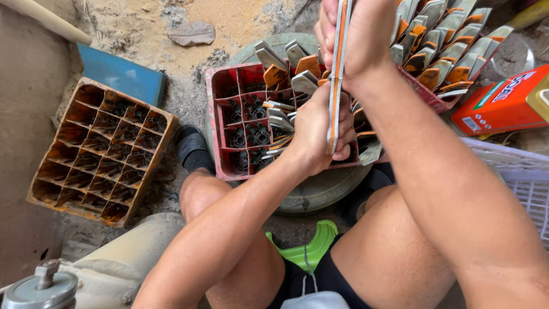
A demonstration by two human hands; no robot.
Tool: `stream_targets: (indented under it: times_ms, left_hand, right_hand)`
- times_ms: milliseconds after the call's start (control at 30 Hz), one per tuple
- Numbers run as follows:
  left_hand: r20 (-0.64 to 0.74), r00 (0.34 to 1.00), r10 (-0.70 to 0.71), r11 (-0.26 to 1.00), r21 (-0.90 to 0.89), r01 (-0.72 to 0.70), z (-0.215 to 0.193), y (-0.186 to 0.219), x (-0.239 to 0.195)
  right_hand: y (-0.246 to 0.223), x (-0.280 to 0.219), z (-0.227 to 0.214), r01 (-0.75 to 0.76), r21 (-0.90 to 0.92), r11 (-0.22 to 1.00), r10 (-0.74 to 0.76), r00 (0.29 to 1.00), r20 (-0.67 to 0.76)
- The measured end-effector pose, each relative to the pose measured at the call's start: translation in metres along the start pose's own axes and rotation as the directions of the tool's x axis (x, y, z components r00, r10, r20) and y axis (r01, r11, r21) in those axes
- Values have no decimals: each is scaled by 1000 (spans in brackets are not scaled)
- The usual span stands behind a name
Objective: The person assembles small metal blades with orange rubber gaskets by hand. They pick up a blade and a gasket, fit them together, and place the assembled unit into a white basket. The process is repeated multiple times.
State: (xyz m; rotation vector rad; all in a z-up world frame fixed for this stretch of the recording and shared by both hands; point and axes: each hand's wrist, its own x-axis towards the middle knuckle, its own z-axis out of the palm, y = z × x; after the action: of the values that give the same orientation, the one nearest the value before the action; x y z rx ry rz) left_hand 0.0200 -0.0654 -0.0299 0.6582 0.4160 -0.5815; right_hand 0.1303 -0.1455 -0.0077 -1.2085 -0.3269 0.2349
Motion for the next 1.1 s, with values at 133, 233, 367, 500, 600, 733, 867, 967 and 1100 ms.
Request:
stream_targets:
  times_ms: [133,233,367,500,600,733,867,967,1100]
  left_hand:
    - [-69,997,-47,992,110,54,2,5,-15]
    - [35,997,64,998,-12,-64,-1,8,-22]
    - [190,948,254,949,-238,-207,-16,24,-28]
    - [-141,944,298,946,173,-273,-13,25,-31]
    - [104,911,399,690,620,-373,-8,22,-41]
    - [206,908,365,350,873,-339,-5,25,-62]
    - [174,911,375,-5,983,-186,0,32,-85]
    - [96,929,358,-176,984,-34,7,36,-89]
    - [-39,941,336,-284,948,141,2,41,-81]
  right_hand:
    - [-6,0,6,-189,-172,967,220,958,185]
    - [-11,-7,7,-154,-172,973,194,948,252]
    - [-32,-22,10,-118,-58,991,131,918,374]
    - [-60,-51,14,-36,-466,884,225,907,356]
    - [-78,-64,-1,-20,-614,789,206,950,234]
    - [-114,-92,-64,-57,-761,646,197,976,95]
    - [-145,-164,-158,3,-941,339,3,1000,4]
    - [-129,-237,-229,-249,-913,322,-10,964,-266]
    - [-73,-325,-301,-754,-616,230,229,657,-718]
